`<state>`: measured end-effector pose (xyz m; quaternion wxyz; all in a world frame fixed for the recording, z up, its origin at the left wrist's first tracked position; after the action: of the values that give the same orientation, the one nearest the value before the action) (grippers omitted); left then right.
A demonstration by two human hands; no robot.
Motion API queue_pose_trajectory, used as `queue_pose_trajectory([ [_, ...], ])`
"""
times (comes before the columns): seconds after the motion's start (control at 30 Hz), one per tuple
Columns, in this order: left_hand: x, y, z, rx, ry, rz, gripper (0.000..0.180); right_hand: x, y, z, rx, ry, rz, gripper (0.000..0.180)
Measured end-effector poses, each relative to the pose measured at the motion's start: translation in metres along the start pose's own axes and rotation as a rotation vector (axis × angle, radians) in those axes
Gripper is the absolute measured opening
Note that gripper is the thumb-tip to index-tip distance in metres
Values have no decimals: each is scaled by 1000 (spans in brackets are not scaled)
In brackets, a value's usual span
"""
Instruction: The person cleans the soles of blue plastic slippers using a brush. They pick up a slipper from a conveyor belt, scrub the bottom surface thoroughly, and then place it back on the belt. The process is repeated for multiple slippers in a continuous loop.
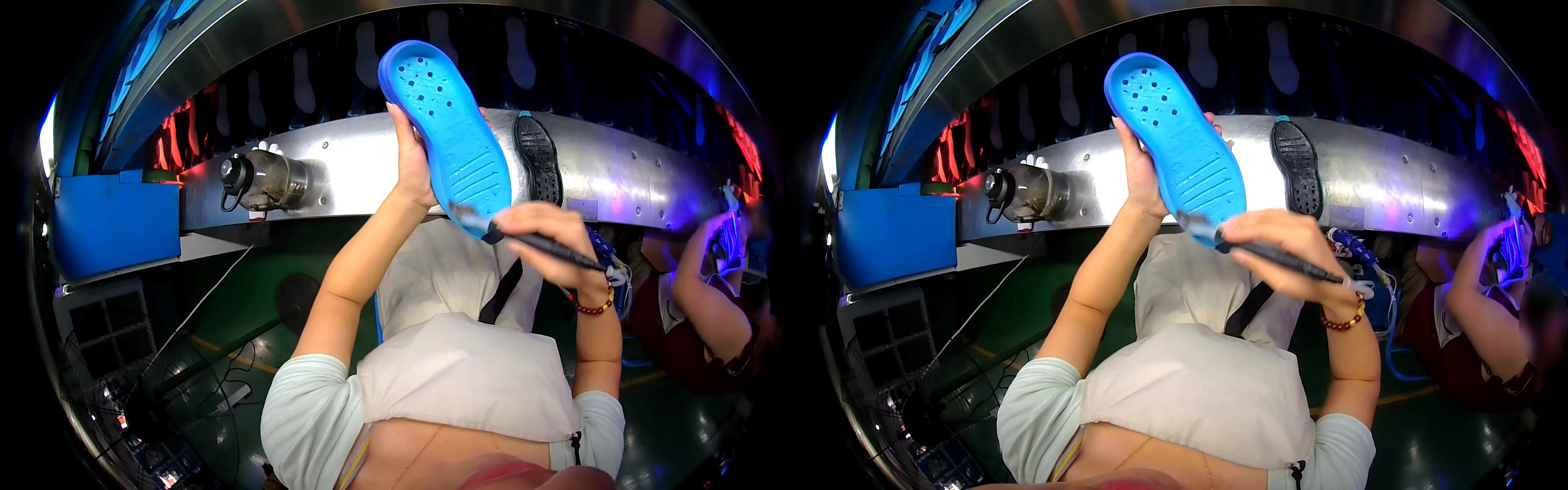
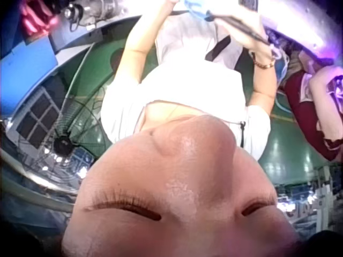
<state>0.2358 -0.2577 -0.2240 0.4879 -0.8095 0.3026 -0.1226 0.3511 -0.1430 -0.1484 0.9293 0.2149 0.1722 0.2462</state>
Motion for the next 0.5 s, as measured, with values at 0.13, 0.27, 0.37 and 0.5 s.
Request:
queue_pose_trajectory([
  [0.13, 0, -2, -7, 24, -9, 50, 91, 8, 10, -12, -504, 37, -159, 23],
  [0.27, -4, -3, -15, -27, 1, 36, 91, 12, -4, -23, -151, -47, 6, 22],
  [0.37, -8, -21, -20, -9, 18, 71, 90, 12, 4, -32, -477, 32, -148, 18],
  [0.5, 8, -41, -11, -12, -25, -8, 84, 11, -5, -45, -974, -44, -405, 18],
])
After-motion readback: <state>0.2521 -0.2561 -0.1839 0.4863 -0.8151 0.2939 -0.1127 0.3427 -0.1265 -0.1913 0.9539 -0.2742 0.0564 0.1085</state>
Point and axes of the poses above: each hand's wrist, its own x-axis away from the middle knuckle, its own y-axis out of the back of the hand, z = x × y, the point moved 7 cm from there along -x, towards the middle knuckle, and after that the axes turned 9 degrees about z, right-handed, at the moved point
